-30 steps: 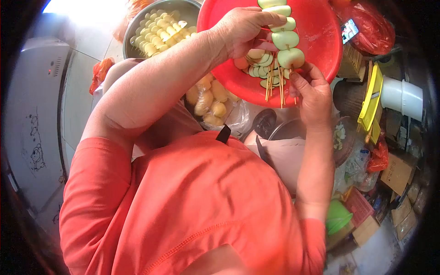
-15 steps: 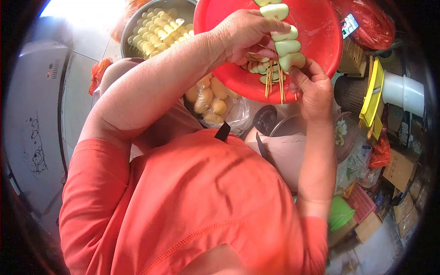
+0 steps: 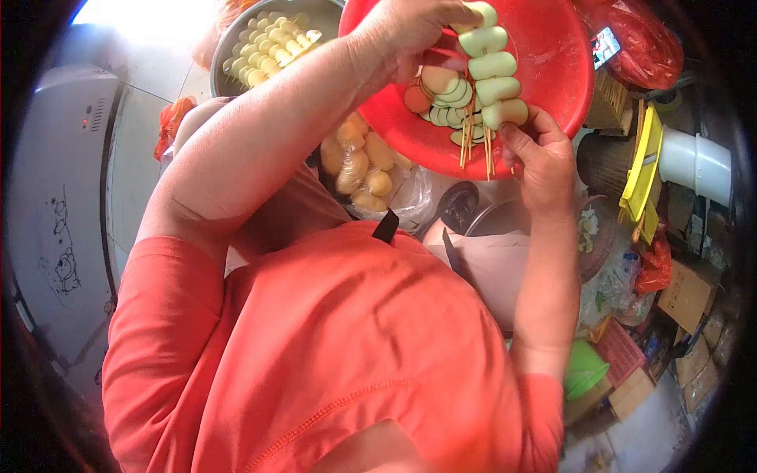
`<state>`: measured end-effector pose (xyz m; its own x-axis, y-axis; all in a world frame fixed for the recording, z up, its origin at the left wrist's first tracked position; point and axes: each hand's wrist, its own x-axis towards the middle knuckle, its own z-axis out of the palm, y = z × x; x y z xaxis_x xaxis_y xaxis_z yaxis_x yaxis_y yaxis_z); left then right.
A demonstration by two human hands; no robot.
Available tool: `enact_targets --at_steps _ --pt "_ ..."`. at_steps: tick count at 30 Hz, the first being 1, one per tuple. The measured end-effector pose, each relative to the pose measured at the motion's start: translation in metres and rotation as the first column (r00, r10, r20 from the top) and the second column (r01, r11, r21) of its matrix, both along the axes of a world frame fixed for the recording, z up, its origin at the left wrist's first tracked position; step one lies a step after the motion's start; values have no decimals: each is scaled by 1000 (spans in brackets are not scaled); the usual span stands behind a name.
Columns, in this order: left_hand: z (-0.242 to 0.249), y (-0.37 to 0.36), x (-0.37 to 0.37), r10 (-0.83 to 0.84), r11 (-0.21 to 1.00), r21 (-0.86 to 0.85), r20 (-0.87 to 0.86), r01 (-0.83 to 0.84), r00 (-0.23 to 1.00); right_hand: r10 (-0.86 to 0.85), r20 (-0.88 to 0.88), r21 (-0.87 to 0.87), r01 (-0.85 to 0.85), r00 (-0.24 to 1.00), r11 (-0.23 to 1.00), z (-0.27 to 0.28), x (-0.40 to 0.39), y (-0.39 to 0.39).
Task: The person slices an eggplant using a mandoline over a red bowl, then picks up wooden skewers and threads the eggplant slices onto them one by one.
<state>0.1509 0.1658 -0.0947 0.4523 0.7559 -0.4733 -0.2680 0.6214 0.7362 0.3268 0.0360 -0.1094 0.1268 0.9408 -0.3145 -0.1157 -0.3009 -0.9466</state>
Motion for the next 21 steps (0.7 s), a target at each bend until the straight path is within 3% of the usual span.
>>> enact_targets --at_steps 3,5,8,11,13,14,15,17,18,21 --pt "23 -17 -5 -66 998 9 4 66 998 28 35 -32 -27 999 999 4 3 0" --pt "6 -8 1 -43 999 -28 -10 42 999 30 25 -38 -29 999 999 5 5 0" --pt "0 -3 1 -34 997 67 -6 34 999 9 17 -27 -9 1000 1000 3 6 1" --pt "-2 5 1 71 997 5 -53 -71 996 -34 -19 -15 34 999 999 5 9 2" --pt "-25 19 -2 -3 981 184 -284 58 959 -53 -53 -17 53 997 998 5 14 2" --pt "-63 30 -7 -71 798 483 -517 360 853 -37 -63 8 38 997 999 3 18 2" --pt "-62 25 -5 -72 797 484 -517 361 853 -21 -71 33 23 997 999 2 20 1" --pt "-62 13 -3 3 492 340 -921 801 389 -31 -63 24 33 998 999 0 20 0" --pt "-64 8 -3 83 420 347 -935 839 345 -40 -55 16 41 998 999 0 19 -1" --pt "-58 5 0 65 464 322 -942 825 330 -53 -35 5 53 998 999 0 17 -1"
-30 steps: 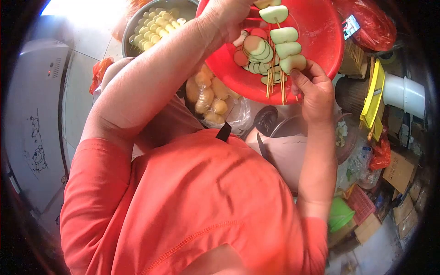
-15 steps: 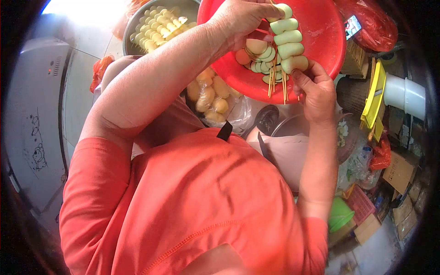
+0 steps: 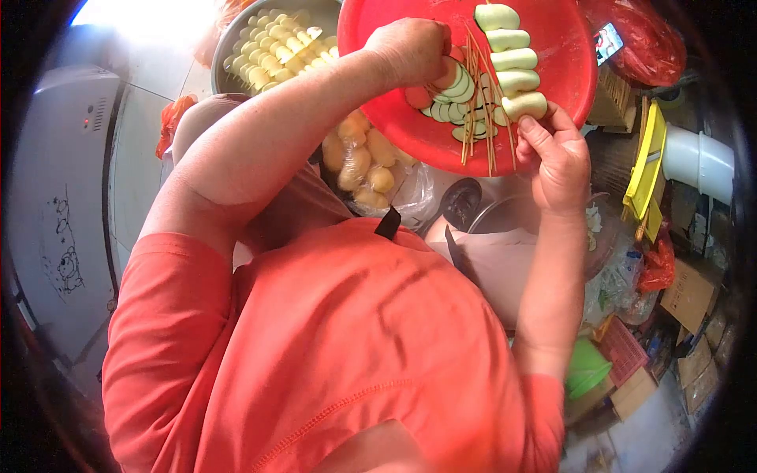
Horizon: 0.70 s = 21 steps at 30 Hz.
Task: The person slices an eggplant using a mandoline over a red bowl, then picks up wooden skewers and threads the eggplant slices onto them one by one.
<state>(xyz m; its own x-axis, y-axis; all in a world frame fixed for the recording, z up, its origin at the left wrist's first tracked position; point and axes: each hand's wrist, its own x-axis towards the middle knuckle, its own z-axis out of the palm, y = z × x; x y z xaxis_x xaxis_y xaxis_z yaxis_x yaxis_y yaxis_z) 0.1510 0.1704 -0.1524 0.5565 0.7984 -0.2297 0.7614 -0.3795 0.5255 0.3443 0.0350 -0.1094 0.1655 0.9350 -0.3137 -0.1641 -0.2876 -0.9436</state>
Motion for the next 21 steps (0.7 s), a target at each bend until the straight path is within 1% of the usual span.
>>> enact_targets --at_steps 4,5,6,7,8,9,10,11,13,14,16,17,20,21 --pt "5 3 -1 -5 999 42 13 4 1000 4 21 -35 -3 1000 999 0 2 -1" --pt "0 11 -3 34 993 -114 123 -20 992 28 -4 -30 -28 1000 999 1 3 -2" --pt "-6 23 -5 89 963 -268 223 -26 971 53 -29 -24 -53 998 998 2 3 -2" --pt "-28 41 -10 211 915 -403 415 -29 885 54 -30 -23 -54 998 998 3 2 -3" --pt "6 35 -13 407 795 -607 510 -18 758 69 -24 -27 -70 997 997 6 0 -4" --pt "14 40 -15 558 731 -680 550 -54 621 86 -18 -31 -86 996 996 8 -1 -4" --pt "19 43 -19 688 659 -749 561 -72 459 91 -20 -26 -91 996 995 8 -2 -5" --pt "25 46 -20 688 663 -745 565 -78 456 108 -4 -25 -108 994 994 8 -4 -5" --pt "35 51 -21 813 580 -811 568 -81 127 136 18 -17 -136 990 991 8 -6 -5" --pt "40 51 -22 811 583 -808 573 -86 123 143 18 -11 -143 990 990 7 -5 -5" --pt "48 49 -22 806 585 -798 592 -142 -10 170 6 -31 -170 985 985 6 -3 -5" --pt "49 50 -24 805 586 -798 593 -144 -13 160 34 -24 -159 987 987 6 -6 -4" --pt "48 54 -29 799 595 -795 601 -113 -18 139 28 -44 -138 990 989 8 -9 -4" --pt "48 55 -30 782 617 -778 623 -117 -21 141 28 -45 -139 990 989 8 -9 -4"
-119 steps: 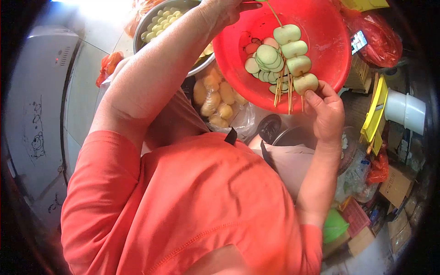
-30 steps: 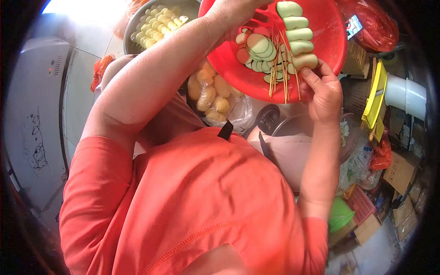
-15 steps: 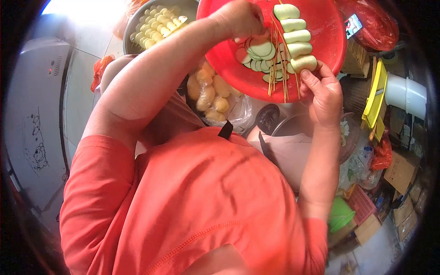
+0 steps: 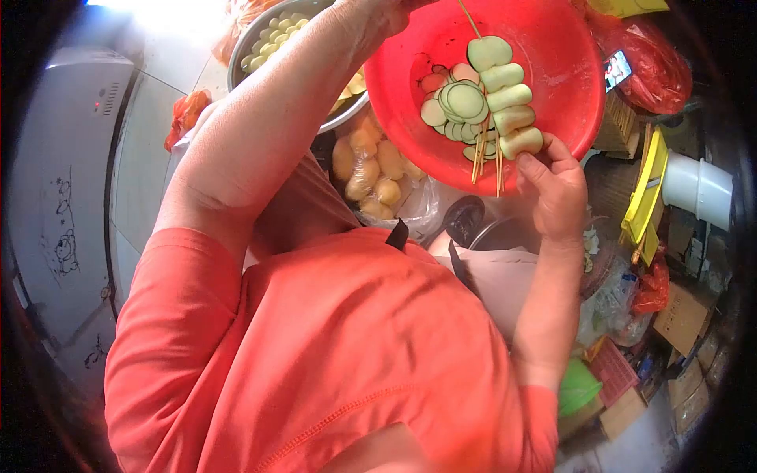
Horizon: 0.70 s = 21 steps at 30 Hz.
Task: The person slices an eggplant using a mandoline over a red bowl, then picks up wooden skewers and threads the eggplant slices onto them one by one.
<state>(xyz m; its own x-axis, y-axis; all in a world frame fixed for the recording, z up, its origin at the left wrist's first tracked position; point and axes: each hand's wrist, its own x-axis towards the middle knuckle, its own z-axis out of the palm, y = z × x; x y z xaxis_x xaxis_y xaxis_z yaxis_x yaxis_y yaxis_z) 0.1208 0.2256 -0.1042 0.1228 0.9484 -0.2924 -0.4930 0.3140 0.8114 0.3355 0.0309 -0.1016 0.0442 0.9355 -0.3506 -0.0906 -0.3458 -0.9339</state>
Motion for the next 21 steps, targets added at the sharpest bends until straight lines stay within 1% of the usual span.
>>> enact_targets --at_steps 3,4,5,7,8,10,11,13,14,17,19,20,21 --pt "1 -2 0 12 998 68 -15 -11 1000 12 -23 -5 -12 1000 1000 -2 3 -1" --pt "2 -4 0 18 994 107 -28 -15 999 10 -1 5 -10 1000 1000 -4 3 -1" --pt "3 -5 0 18 994 106 -28 -15 999 8 21 15 -8 1000 1000 -4 4 -1" --pt "5 -9 0 -32 979 195 -160 63 987 11 30 16 -12 999 1000 -6 6 -1" --pt "6 -12 1 -32 979 194 -160 64 987 15 39 18 -16 999 1000 -6 7 -1" --pt "8 -17 4 -45 988 140 -173 70 984 8 60 31 -10 998 999 -5 4 0" --pt "7 -16 6 -46 988 138 -173 71 984 1 81 45 -5 997 999 -4 3 0" --pt "4 -16 9 1 998 67 -178 11 984 6 69 40 -9 998 999 -2 2 -1" --pt "5 -16 8 2 998 66 -178 10 984 13 59 37 -15 998 999 -2 1 -2" --pt "9 -16 9 -19 1000 23 -133 22 991 -10 86 39 7 996 999 -2 -2 -3" --pt "11 -16 10 -88 995 -56 -95 83 992 2 102 32 -5 995 999 -3 1 -4" --pt "10 -18 10 -89 995 -57 -95 84 991 13 118 25 -16 993 1000 -4 3 -4" --pt "10 -20 10 -172 983 -89 -96 163 980 12 118 24 -15 993 1000 -6 4 -3"
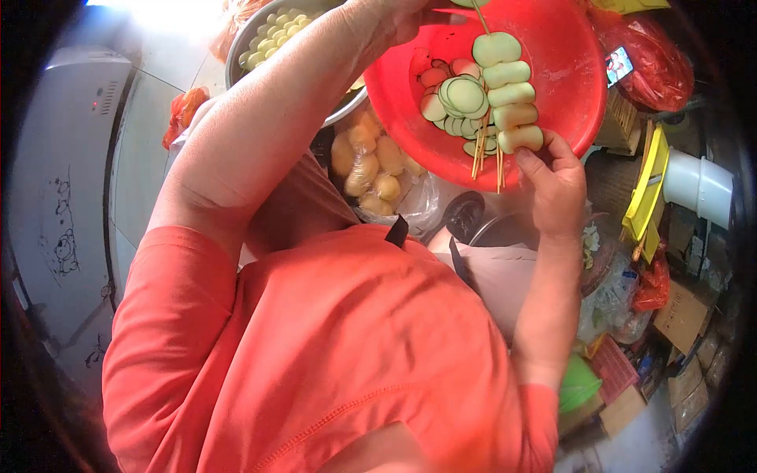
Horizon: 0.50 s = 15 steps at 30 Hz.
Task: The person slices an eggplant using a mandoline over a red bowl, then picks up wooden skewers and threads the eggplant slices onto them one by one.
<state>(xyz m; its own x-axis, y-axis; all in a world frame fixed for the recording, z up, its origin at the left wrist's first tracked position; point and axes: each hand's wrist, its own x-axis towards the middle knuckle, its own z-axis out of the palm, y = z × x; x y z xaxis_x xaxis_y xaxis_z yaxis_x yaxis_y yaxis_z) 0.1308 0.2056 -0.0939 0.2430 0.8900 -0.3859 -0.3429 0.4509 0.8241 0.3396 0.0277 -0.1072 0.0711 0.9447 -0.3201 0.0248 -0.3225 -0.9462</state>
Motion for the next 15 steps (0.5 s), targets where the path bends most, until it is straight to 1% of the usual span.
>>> enact_targets --at_steps 1,2,3,4,5,8,9,11,12,14,15 --pt "0 -2 0 -81 996 -32 -4 80 997 11 9 3 -11 1000 1000 -1 1 1" --pt "-3 -6 1 -82 996 -34 -4 82 997 22 19 5 -22 1000 1000 -2 2 1" --pt "-8 -10 3 -149 989 -15 18 149 989 21 20 3 -21 1000 1000 -2 0 2" --pt "-11 -14 5 -214 977 5 40 214 976 -19 12 13 19 1000 1000 -1 -3 3" --pt "-6 -18 7 -200 980 -24 -2 200 980 -59 3 22 59 998 998 1 -6 3" --pt "-8 -15 7 -226 974 -5 -13 226 974 -65 -14 47 65 998 997 4 -10 4" --pt "-6 -15 7 -226 974 -5 -13 226 974 -64 -14 47 65 998 997 4 -10 4" --pt "-1 -18 7 -187 981 -42 33 188 982 -76 -92 35 80 993 996 2 -7 4" --pt "-2 -18 7 -188 981 -44 33 189 982 -77 -93 34 80 993 996 1 -4 4" --pt "-8 -13 6 -105 994 19 -218 112 970 -83 -112 29 87 990 996 0 3 5" --pt "-26 -6 6 -106 993 19 -218 112 970 -84 -112 29 88 990 996 -1 3 4"
